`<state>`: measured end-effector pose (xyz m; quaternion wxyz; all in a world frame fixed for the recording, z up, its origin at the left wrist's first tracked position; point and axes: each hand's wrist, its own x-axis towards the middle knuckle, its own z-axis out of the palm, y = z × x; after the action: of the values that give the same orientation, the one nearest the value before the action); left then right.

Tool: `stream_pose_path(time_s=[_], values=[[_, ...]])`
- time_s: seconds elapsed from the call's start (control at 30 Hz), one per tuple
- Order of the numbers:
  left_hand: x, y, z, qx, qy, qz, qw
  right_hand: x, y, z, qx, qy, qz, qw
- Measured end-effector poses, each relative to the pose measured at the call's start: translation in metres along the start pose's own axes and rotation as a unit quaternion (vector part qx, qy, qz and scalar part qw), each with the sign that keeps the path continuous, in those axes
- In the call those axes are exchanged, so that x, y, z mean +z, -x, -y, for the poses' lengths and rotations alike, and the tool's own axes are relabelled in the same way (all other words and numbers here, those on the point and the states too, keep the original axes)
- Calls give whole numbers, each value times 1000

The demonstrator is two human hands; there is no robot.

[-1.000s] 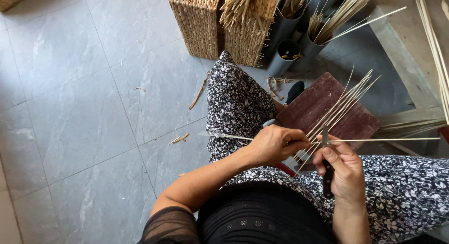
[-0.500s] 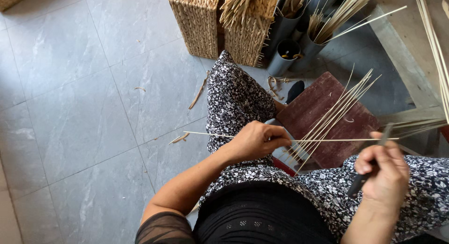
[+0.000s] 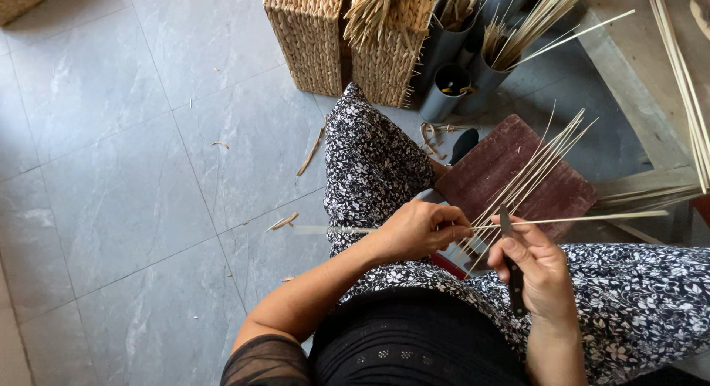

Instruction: The person sits on the floor and splits thin bamboo strips with a small knife, shaving and drawing each strip through the blade to split it lengthwise into narrower strands. Finished strands are laid onto a red board on their lap, and scrap pieces are set aside on the floor.

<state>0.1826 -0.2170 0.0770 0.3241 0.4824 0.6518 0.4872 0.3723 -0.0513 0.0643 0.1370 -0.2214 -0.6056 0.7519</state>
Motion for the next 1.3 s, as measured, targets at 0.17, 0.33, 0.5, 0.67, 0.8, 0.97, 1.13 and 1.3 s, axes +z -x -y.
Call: stream_pose_path(time_s=[0.17, 0.33, 0.5, 0.67, 0.8, 0.97, 1.13, 1.3], values=[[10, -5, -1, 7, 65, -36, 997, 8, -3, -6, 21, 5, -4, 1000], [16, -9, 0, -13, 83, -27, 996, 7, -2, -5, 18, 3, -29, 999], [5, -6, 3, -33, 67, 14, 997, -13, 1, -1, -19, -84, -45, 995], [-11, 1, 6, -63, 55, 42, 996, -52, 5, -8, -54, -146, -89, 984], [-30, 7, 14, -56, 37, 41, 997, -99, 8, 1, -124, -164, -136, 969], [-32, 7, 21, -93, 89, -8, 992, -103, 18, 19, -161, -94, -177, 966], [-4, -7, 17, -98, 102, -1, 990, -36, 15, 14, -30, -5, -99, 995], [19, -12, 13, -56, 60, 23, 996, 2, 2, -3, 35, 9, 2, 999]])
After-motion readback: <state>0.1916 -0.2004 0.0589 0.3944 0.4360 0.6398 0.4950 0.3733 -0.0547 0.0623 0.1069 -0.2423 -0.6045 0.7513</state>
